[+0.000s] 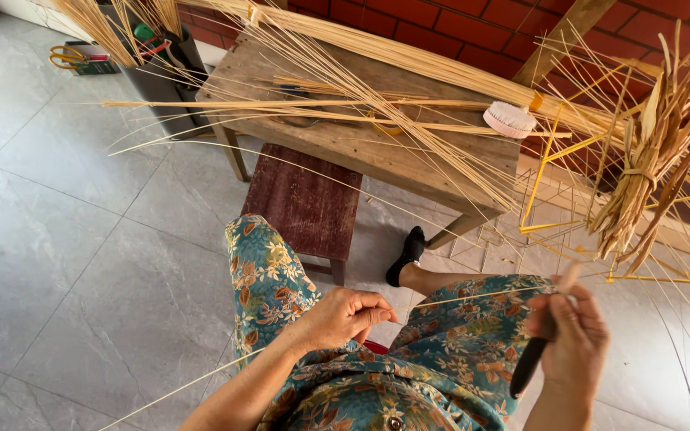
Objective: The person selects thin bamboo strips from a bundle on a wooden table and uses a knife to split each strip lengthwise into finer strands. The person holds the strip with one hand and draws the knife along its length with the other, repeating the process for multiple strips.
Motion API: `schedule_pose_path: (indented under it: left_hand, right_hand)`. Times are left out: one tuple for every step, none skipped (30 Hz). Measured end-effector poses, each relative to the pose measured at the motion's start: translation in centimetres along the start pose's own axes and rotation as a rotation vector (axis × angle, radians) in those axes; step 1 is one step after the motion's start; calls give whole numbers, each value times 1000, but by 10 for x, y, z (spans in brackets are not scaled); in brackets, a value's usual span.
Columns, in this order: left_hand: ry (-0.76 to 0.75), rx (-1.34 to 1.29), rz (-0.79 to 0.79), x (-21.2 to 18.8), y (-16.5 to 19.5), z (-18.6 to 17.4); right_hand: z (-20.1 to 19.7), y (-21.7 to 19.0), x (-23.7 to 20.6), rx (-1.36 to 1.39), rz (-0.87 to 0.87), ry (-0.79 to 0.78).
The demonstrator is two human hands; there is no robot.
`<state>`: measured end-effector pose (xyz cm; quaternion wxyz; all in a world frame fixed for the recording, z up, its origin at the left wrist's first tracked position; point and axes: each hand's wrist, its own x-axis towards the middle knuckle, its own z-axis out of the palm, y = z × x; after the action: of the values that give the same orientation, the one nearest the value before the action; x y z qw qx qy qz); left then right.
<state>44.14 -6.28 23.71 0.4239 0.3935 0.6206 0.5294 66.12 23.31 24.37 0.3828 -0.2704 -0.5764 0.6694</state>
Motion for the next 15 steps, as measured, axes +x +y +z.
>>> schedule_pose_path:
  left_hand:
    - [2,20,-16,0,-1,1]
    - [0,42,-31,0,-1,2]
    - [5,51,-47,2,-2,3]
    - [9,63,-62,4,-2,4]
    - [15,74,-79,5,-2,6]
    - [30,71,-71,7,-2,9]
    - [42,68,-66,8,-2,13]
    - [53,64,-59,9,-3,17]
    - [48,49,-53,11,-3,22]
    - [45,35,-46,12,-3,28]
    - [40,21,-38,13,-4,32]
    - [54,39,-40,14,-5,35]
    - [67,56,-44,15,-6,39]
    - [77,73,-48,15,-7,42]
    - [70,62,-45,14,-8,44]
  right_hand:
    - [-7,-4,-2,-24,-20,51]
    - [-13,-7,-4,-24,-33,61]
    - [-16,-11,-4,-20,-49,74]
    - [-15,-12,-4,-14,-68,87]
    - [-11,-12,-5,-31,-31,39]
    - [-5,-11,-7,-47,9,-9]
    - [2,-10,-13,-63,49,-54]
    - [14,-3,-21,-145,144,-90]
    - [29,4,-29,-226,237,-128]
    - [41,8,-39,-294,307,-193]
    - [54,15,-48,-362,378,-256]
    - [68,21,-53,-366,388,-331]
    - [76,25,-57,-370,400,-405]
    - [79,25,-59,-339,394,-427]
    - [81,26,-60,-309,385,-447]
